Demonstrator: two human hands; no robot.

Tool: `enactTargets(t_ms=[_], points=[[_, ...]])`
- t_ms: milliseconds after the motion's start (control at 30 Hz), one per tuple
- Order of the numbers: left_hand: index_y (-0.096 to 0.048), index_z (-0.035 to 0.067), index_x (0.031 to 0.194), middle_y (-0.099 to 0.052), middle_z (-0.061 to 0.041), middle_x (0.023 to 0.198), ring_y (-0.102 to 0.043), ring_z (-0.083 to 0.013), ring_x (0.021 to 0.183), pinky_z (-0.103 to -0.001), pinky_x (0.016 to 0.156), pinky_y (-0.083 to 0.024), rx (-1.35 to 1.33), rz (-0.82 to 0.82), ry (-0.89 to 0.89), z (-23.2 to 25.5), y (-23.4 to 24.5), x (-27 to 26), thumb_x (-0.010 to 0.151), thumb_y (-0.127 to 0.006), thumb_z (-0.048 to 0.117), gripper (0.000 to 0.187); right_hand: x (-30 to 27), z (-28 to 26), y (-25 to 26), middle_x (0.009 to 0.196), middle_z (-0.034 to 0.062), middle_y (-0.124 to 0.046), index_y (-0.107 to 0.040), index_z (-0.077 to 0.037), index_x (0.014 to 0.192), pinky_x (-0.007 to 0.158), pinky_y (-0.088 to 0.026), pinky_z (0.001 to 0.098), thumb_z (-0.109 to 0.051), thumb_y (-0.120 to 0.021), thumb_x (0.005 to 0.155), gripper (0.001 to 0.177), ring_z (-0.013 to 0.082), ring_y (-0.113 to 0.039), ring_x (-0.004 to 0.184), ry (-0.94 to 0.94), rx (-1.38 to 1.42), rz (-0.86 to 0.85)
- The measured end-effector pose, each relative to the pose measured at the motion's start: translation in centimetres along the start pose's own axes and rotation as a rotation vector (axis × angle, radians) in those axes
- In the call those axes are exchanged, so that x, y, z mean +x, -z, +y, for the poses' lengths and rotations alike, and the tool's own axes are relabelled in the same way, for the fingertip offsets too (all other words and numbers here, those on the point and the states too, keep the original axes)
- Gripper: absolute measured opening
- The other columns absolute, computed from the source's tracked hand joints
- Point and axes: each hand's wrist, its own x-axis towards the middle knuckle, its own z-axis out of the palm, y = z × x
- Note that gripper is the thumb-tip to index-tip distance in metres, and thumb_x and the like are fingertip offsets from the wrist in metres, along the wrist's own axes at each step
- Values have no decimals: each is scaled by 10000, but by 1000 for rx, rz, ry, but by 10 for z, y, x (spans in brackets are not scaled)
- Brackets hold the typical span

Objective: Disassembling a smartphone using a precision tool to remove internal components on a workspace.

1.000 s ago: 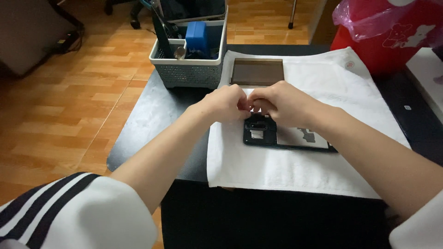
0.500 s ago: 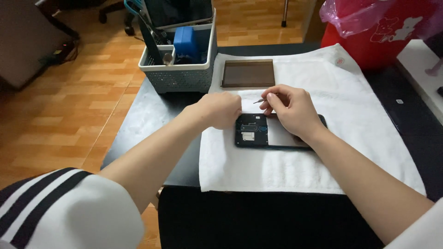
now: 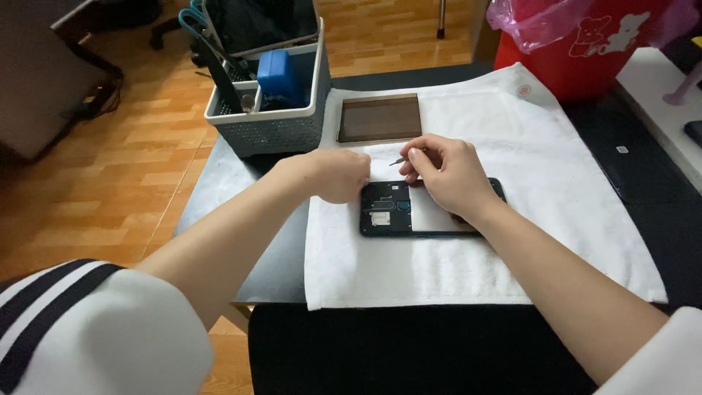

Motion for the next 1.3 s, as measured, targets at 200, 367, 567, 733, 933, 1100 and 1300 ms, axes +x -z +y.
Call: enactTargets(t_ms=[200, 367, 567, 733, 933, 1100, 1300], points=[[-645, 69, 1285, -740, -182, 1113, -724, -378, 1029, -486, 867, -572, -50, -126, 51, 11, 22, -11, 928, -392, 48, 438, 0, 2, 0, 814, 154, -757, -730, 28, 1136, 711, -618, 354, -61, -560, 1033, 219, 235, -752, 711, -5, -2, -2], [-707, 51, 1025, -716, -125, 841, -646, -283, 741, -398, 738, -525, -64, -129, 18, -2, 26, 2, 905, -407, 115, 329, 0, 4, -2, 790, 141, -752, -734, 21, 1117, 685, -626, 347, -59, -551, 1029, 218, 226, -749, 707, -2, 15, 8], [-676, 79, 919, -653, -86, 758, -622, -227, 687, -338, 639, -494, -81, 21, 20, -22, 35, 26, 984, -469, 198, 247, 1, 3, -1, 826, 162, -755, -729, 23, 1143, 711, -623, 359, -67, -561, 1035, 220, 249, -749, 732, -28, 24, -9], [-625, 64, 1081, -718, -107, 928, -716, -263, 881, -386, 747, -572, -182, 157, -3, -30, 25, 44, 997, -526, 235, 215, 2, 5, 1, 812, 156, -759, -725, 24, 1142, 704, -622, 353, -75, -553, 1029, 228, 240, -751, 739, -47, 51, -11], [-589, 124, 1066, -708, -89, 879, -733, -285, 845, -423, 688, -602, -228, 377, 5, -44, 12, 77, 977, -580, 230, 139, 3, 7, 1, 810, 150, -767, -737, 6, 1138, 696, -624, 343, -76, -561, 1021, 227, 234, -751, 717, -53, 52, -9], [-656, 15, 1088, -737, -220, 878, -754, -416, 810, -513, 628, -631, 12, 506, 168, -34, 25, 70, 839, -717, 45, 258, 4, 10, 0, 811, 134, -772, -745, -18, 1137, 697, -619, 321, -90, -576, 1013, 222, 219, -753, 710, -46, 60, -3], [-693, -50, 1088, -735, -241, 862, -757, -434, 798, -531, 624, -636, 92, 573, 232, -32, 18, 67, 790, -802, 3, 322, 2, 7, 2, 865, 159, -786, -748, -11, 1140, 728, -620, 342, -74, -635, 977, 208, 248, -758, 725, -50, 55, 0]])
